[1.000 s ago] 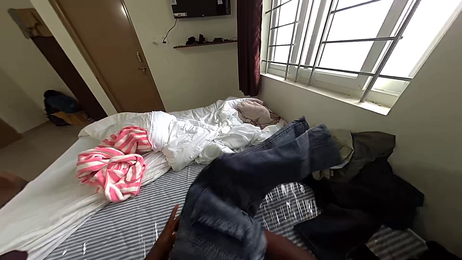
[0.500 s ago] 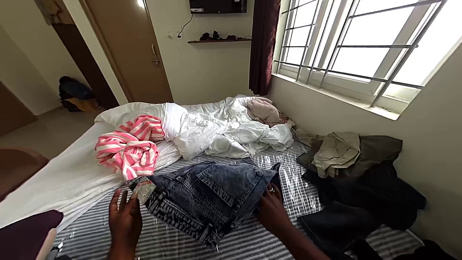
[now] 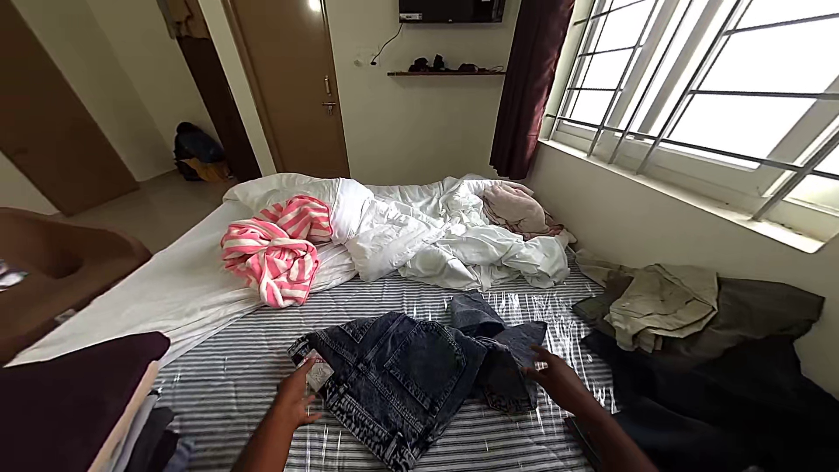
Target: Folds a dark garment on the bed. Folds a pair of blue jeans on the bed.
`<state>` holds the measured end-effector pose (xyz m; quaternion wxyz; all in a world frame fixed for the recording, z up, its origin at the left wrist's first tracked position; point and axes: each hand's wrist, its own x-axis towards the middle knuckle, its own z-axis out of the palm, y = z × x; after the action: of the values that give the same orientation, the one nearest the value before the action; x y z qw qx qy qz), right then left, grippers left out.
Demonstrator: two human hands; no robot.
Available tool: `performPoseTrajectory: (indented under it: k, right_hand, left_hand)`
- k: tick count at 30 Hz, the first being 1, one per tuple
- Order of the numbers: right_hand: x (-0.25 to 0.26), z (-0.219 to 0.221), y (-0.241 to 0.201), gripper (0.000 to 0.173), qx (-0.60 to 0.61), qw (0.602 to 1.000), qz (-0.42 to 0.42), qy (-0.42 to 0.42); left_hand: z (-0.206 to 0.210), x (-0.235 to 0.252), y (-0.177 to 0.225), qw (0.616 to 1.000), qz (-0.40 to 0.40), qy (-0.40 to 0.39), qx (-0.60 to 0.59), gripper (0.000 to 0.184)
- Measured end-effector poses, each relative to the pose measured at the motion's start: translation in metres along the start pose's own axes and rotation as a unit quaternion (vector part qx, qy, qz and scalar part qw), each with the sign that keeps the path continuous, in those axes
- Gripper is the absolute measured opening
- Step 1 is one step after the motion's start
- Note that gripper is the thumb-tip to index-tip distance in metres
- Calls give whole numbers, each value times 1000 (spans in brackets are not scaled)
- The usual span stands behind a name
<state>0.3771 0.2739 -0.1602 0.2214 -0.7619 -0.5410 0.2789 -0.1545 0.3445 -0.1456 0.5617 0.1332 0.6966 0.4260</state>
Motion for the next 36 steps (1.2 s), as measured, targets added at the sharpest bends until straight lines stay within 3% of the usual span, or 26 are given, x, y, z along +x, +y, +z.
performPoseTrajectory:
  k: [3,6,9,12,15,17,22,24,28,31,33,36]
  right_hand:
    - [11,12,4,102,9,1000,0,28]
    - [16,34,3,136,-37,999,-18,-31]
    - [19,58,0,146,-98,995,6,-31]
    - [24,67,5,136,-82,996,20,-22]
    - [25,66,3,100,-91,995,27,-43]
    - [23,62,0,83,-92,994,14,-56]
    - [20,54,-9,68,-109,991,-24,-78]
    - [18,50,-13,59,-121,989,-29,-75]
    - [14,26,-23,41,-131,987,-26,-83]
    - [8,-5,-19,36,-101,984,-72,-128]
    - [-1,-30,-17,40,-48,973,-116,-193]
    - [-13,-55,-13,55,49,952,-141,-266]
  left_hand:
    - [6,1,-10,996,-82,-36,13,76]
    - [10,8,-16,995,-94,-33,21,61]
    - [9,13,-18,996,-86,-13,-3,54]
    - [10,19,-20,998,-54,-17,-7,51]
    - [11,22,-21,1000,-9,-14,7,55]
    - [11,23,-21,999,29,-23,21,63]
    - [19,16,-23,992,71,-102,23,107]
    - [22,13,-24,988,69,-128,48,114]
    - [19,15,-17,986,91,-128,62,96]
    - [8,12,1,986,154,-51,30,63]
    - [-1,7,16,981,192,7,-25,47]
    - [-18,1,32,971,212,23,-105,42]
